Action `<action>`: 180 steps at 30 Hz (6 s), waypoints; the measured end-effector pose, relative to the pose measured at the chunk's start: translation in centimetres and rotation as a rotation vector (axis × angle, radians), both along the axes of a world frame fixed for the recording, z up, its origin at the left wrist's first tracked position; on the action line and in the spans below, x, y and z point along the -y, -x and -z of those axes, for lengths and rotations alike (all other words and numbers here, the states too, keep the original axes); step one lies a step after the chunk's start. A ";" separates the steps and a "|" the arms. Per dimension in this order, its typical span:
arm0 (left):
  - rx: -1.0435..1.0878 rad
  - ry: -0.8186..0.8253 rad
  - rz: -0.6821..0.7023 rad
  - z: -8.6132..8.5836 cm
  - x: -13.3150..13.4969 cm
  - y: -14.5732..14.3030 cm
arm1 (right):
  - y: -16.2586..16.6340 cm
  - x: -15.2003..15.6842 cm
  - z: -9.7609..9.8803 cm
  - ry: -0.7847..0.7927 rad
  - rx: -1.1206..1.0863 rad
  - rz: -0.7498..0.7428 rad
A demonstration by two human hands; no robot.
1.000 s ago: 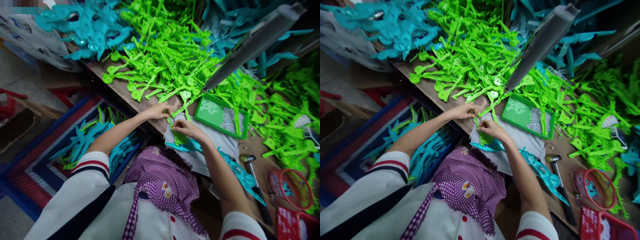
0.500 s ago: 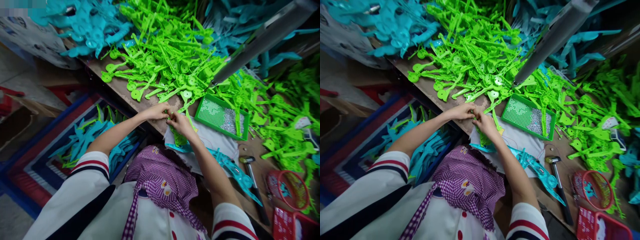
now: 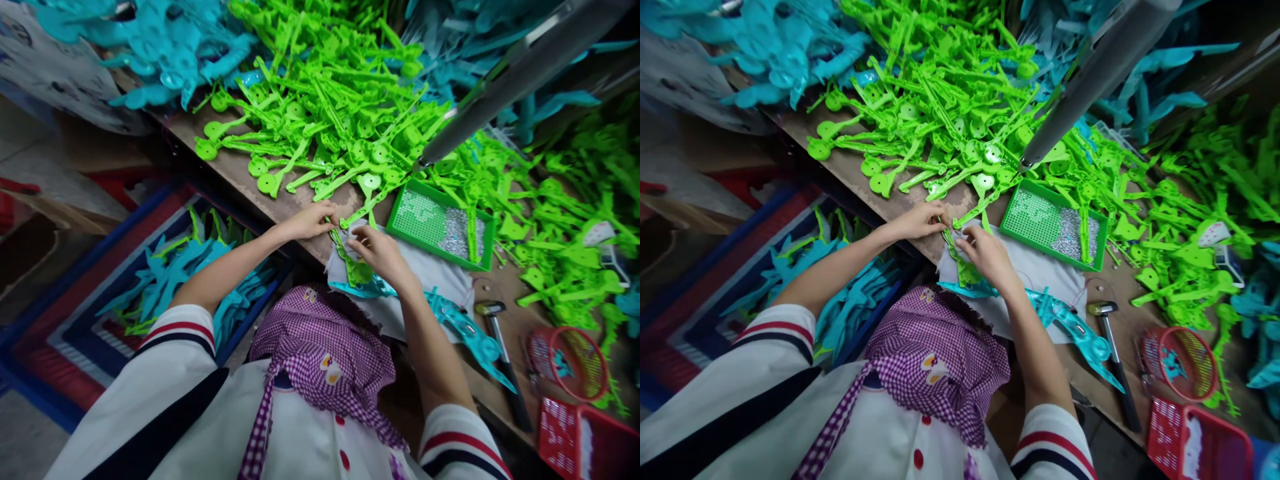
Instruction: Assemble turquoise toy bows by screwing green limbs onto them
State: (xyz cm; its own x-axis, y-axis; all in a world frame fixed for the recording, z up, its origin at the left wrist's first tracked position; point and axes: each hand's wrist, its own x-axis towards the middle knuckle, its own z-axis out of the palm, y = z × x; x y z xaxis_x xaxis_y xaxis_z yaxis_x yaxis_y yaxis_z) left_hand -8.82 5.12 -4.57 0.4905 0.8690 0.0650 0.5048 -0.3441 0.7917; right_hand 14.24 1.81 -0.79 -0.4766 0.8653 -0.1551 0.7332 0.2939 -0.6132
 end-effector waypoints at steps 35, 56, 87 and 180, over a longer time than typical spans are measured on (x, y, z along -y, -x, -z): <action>-0.079 -0.339 0.009 0.2 8.3 -3.3 | -0.4 7.3 0.9 -0.172 0.124 0.122; -0.173 -0.565 0.072 3.9 8.7 -3.3 | -4.4 7.0 0.6 -0.224 0.056 0.103; -0.220 -0.713 -0.029 4.4 9.2 -4.1 | -6.8 9.4 1.3 -0.407 0.167 0.087; -0.348 -0.362 0.258 -1.8 8.7 -9.6 | -11.6 8.4 0.4 0.011 0.101 0.459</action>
State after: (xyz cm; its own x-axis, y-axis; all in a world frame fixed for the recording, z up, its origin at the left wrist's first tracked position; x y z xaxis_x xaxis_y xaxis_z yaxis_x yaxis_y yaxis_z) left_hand 0.76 -3.58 -2.76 0.7298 0.6705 0.1333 0.5785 -0.7096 0.4023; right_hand 25.87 -6.59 -1.15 -0.0266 0.9811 -0.1916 0.8421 -0.0813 -0.5331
